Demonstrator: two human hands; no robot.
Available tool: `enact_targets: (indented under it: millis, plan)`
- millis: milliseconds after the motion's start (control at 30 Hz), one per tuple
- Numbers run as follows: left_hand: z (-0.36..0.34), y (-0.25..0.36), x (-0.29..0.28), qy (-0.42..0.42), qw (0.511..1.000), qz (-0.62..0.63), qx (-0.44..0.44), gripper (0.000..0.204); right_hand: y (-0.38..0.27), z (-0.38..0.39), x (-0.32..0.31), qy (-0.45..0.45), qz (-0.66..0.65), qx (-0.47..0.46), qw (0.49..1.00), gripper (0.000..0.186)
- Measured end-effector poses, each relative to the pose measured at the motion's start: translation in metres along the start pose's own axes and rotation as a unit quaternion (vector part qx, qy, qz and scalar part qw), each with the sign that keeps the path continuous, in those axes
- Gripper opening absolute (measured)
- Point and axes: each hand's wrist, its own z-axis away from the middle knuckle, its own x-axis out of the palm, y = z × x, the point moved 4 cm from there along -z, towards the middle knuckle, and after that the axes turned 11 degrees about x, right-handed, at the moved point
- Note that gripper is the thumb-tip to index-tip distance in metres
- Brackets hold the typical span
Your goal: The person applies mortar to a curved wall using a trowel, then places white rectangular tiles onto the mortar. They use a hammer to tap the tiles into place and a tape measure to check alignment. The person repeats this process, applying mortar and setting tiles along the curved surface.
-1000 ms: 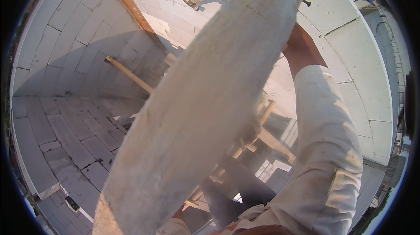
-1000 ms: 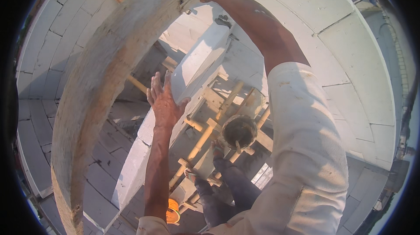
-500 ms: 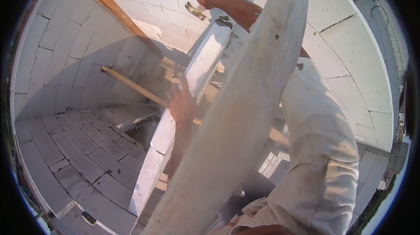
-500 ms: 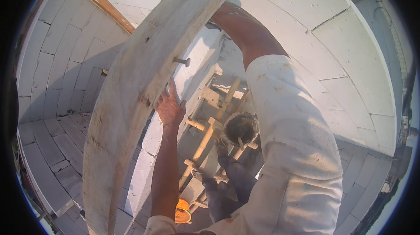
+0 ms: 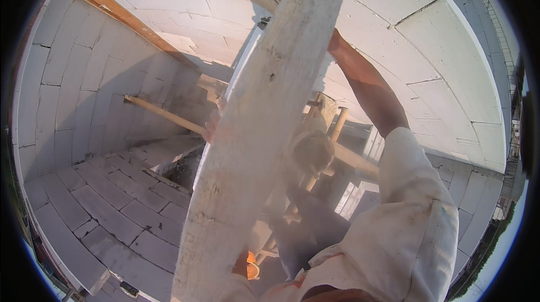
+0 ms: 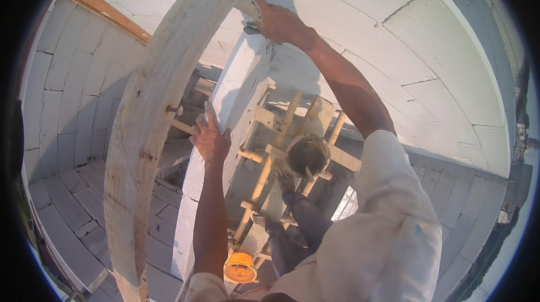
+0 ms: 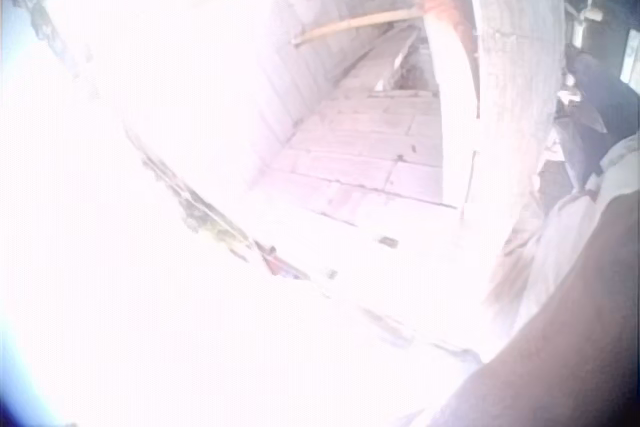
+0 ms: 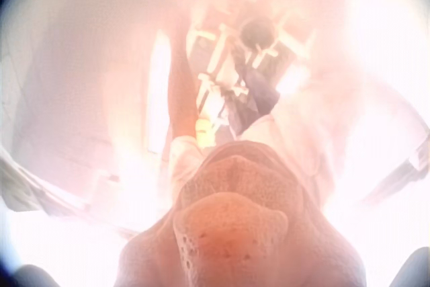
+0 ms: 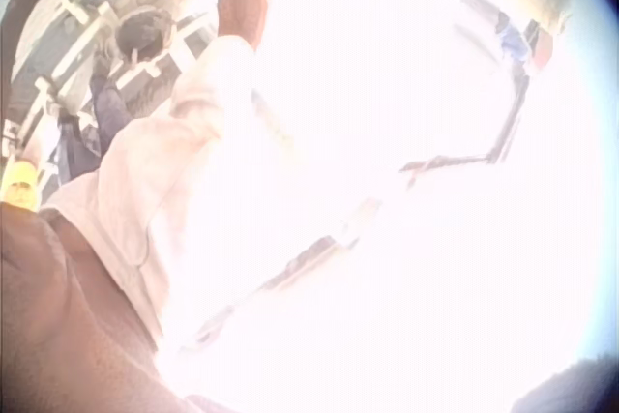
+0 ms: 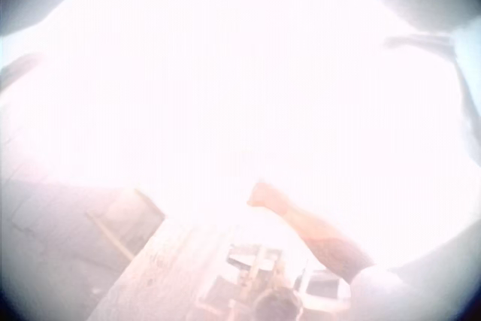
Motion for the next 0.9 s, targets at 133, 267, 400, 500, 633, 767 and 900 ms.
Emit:
enact_targets:
  millis: [133, 267, 400, 500, 633, 767, 900]
  plan:
    - [0.010, -0.004, 0.019, 0.074, 0.995, 0.013, 0.066, 0.112, -0.013, 0.051, -0.013, -0.063, 0.014, 0.134, 0.989, 0.064]
    - [0.001, -0.007, 0.012, 0.004, 0.998, 0.068, 0.011, 0.113, -0.046, 0.082, -0.054, 0.006, -0.007, 0.159, 0.987, 0.069]
    - [0.004, -0.005, 0.010, 0.043, 0.999, 0.019, 0.025, 0.113, -0.044, 0.090, -0.050, 0.164, 0.048, 0.007, 0.985, 0.071]
    - [0.002, -0.005, 0.011, 0.040, 0.998, 0.027, 0.028, 0.114, -0.020, 0.096, -0.025, 0.030, 0.171, 0.173, 0.970, 0.063]
    - [0.004, -0.006, 0.012, 0.036, 0.998, 0.031, 0.028, 0.114, -0.008, 0.076, -0.036, -0.030, 0.182, 0.177, 0.967, 0.061]
    - [0.007, -0.006, 0.012, 0.030, 0.999, 0.023, 0.027, 0.113, -0.046, 0.086, -0.048, 0.158, 0.085, 0.051, 0.982, 0.062]
    - [0.003, -0.002, 0.009, 0.037, 0.998, 0.020, 0.040, 0.113, -0.020, 0.107, -0.020, 0.063, 0.219, 0.192, 0.954, 0.061]
